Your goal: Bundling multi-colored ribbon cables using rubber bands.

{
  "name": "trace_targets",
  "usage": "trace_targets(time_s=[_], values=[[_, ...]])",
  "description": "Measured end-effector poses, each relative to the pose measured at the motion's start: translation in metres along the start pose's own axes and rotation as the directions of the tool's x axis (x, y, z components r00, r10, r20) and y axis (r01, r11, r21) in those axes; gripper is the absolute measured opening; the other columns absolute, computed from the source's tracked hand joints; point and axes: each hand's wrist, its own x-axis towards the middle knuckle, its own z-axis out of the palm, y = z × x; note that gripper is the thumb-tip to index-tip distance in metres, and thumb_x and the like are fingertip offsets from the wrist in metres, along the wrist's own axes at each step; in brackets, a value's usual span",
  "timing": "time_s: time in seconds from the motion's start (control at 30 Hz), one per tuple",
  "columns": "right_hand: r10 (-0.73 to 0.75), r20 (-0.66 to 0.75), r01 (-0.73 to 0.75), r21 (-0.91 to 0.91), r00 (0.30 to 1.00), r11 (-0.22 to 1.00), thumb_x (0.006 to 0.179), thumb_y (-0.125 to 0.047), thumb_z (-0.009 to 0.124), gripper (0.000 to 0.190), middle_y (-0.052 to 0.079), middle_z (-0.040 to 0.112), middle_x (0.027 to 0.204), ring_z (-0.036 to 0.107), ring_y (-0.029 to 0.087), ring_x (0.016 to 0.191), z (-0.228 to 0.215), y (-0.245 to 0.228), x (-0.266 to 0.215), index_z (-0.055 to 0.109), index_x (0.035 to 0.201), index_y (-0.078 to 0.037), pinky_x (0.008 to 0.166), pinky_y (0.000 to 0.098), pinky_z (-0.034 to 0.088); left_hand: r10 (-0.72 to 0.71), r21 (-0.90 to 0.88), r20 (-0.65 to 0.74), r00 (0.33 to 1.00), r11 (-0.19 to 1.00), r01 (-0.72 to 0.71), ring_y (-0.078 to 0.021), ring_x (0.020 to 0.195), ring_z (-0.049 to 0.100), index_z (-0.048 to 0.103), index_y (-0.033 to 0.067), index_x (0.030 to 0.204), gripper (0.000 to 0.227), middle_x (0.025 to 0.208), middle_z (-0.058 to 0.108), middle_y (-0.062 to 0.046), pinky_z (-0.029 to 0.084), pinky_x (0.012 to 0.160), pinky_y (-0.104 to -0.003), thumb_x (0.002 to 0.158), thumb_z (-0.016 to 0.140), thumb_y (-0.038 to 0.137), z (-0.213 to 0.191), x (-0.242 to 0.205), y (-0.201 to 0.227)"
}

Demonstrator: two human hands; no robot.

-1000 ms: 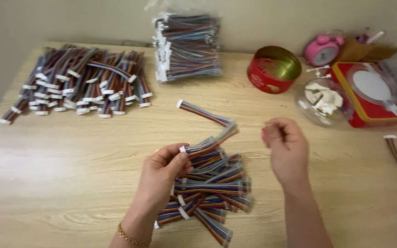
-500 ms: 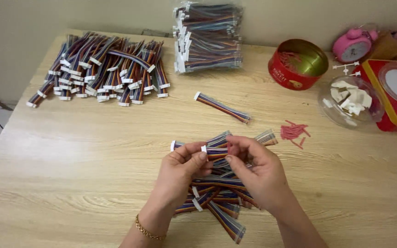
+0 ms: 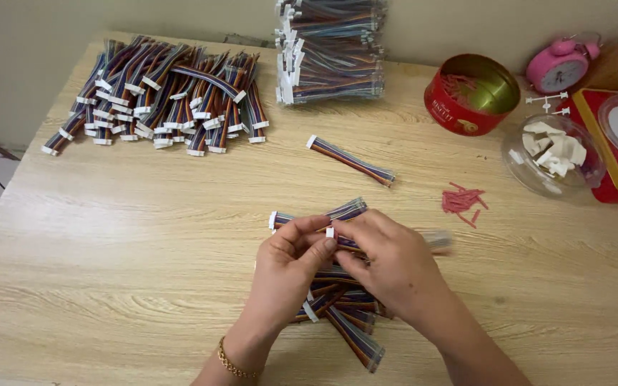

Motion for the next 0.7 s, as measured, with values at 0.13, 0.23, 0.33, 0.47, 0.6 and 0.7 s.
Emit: trace_targets(time_s=[0.13, 0.23, 0.33, 0.47, 0.6, 0.7], values=[[-0.012, 0.012, 0.012, 0.011, 1.0, 1.0, 0.077, -0.016, 0.082, 0.04, 0.007, 0.069, 0.094, 0.071, 0.025, 0.077, -0.001, -0.002, -0.002, 0.073, 0.116, -0.009, 0.064, 0.0368, 0.056, 0.001, 0.047, -0.021, 1.0, 0.999, 0.0, -0.0102, 0.087, 0.071, 0.069, -0.0034, 0.121, 0.027, 0.098, 0.076, -0.008, 0.06, 0.078, -0.026, 0.095, 0.068, 0.004, 0.005, -0.006, 0.006], [-0.02, 0.015, 0.02, 0.024, 1.0, 1.0, 0.078, -0.014, 0.081, 0.039, 0.006, 0.069, 0.094, 0.07, 0.023, 0.072, -0.002, -0.007, -0.004, 0.074, 0.117, -0.009, 0.061, 0.036, 0.055, -0.035, 0.144, -0.033, 0.999, 0.989, 0.04, -0.0094, 0.087, 0.072, 0.07, -0.0026, 0.119, 0.026, 0.098, 0.077, -0.007, 0.061, 0.077, -0.025, 0.094, 0.065, 0.003, 0.01, -0.01, 0.017], [-0.016, 0.028, 0.016, 0.002, 0.999, 1.0, 0.078, -0.012, 0.081, 0.04, 0.005, 0.068, 0.091, 0.07, 0.022, 0.07, -0.002, -0.008, -0.004, 0.074, 0.117, -0.009, 0.058, 0.0359, 0.054, -0.009, 0.197, -0.012, 1.0, 0.98, 0.011, -0.0088, 0.086, 0.071, 0.068, -0.0039, 0.12, 0.027, 0.099, 0.076, -0.007, 0.06, 0.077, -0.024, 0.094, 0.062, 0.001, 0.01, -0.011, 0.016], [-0.056, 0.021, 0.057, -0.073, 0.998, 0.996, 0.073, -0.009, 0.081, 0.042, 0.005, 0.067, 0.09, 0.069, 0.023, 0.071, -0.004, -0.008, -0.006, 0.074, 0.115, -0.009, 0.058, 0.0373, 0.053, 0.03, 0.256, -0.012, 0.999, 0.966, -0.026, -0.0086, 0.083, 0.068, 0.065, -0.0013, 0.125, 0.034, 0.101, 0.073, -0.005, 0.058, 0.071, -0.023, 0.091, 0.063, -0.002, 0.013, -0.01, 0.018], [-0.083, 0.033, 0.087, -0.11, 0.996, 0.99, 0.069, -0.009, 0.081, 0.046, 0.005, 0.067, 0.091, 0.069, 0.025, 0.076, -0.003, -0.01, -0.009, 0.074, 0.114, -0.01, 0.061, 0.0391, 0.053, 0.063, 0.358, -0.045, 0.997, 0.933, -0.043, -0.009, 0.078, 0.069, 0.06, 0.0039, 0.128, 0.04, 0.092, 0.072, -0.006, 0.058, 0.065, -0.023, 0.089, 0.066, -0.001, 0.02, -0.013, 0.027], [-0.089, 0.029, 0.091, -0.112, 0.996, 0.989, 0.068, -0.009, 0.081, 0.048, 0.006, 0.067, 0.091, 0.068, 0.027, 0.076, -0.001, -0.012, -0.01, 0.074, 0.115, -0.01, 0.063, 0.0406, 0.053, 0.164, 0.53, -0.074, 0.984, 0.842, -0.101, -0.0099, 0.075, 0.075, 0.057, 0.0056, 0.123, 0.038, 0.088, 0.076, -0.006, 0.062, 0.065, -0.025, 0.087, 0.067, 0.001, 0.027, -0.015, 0.031]])
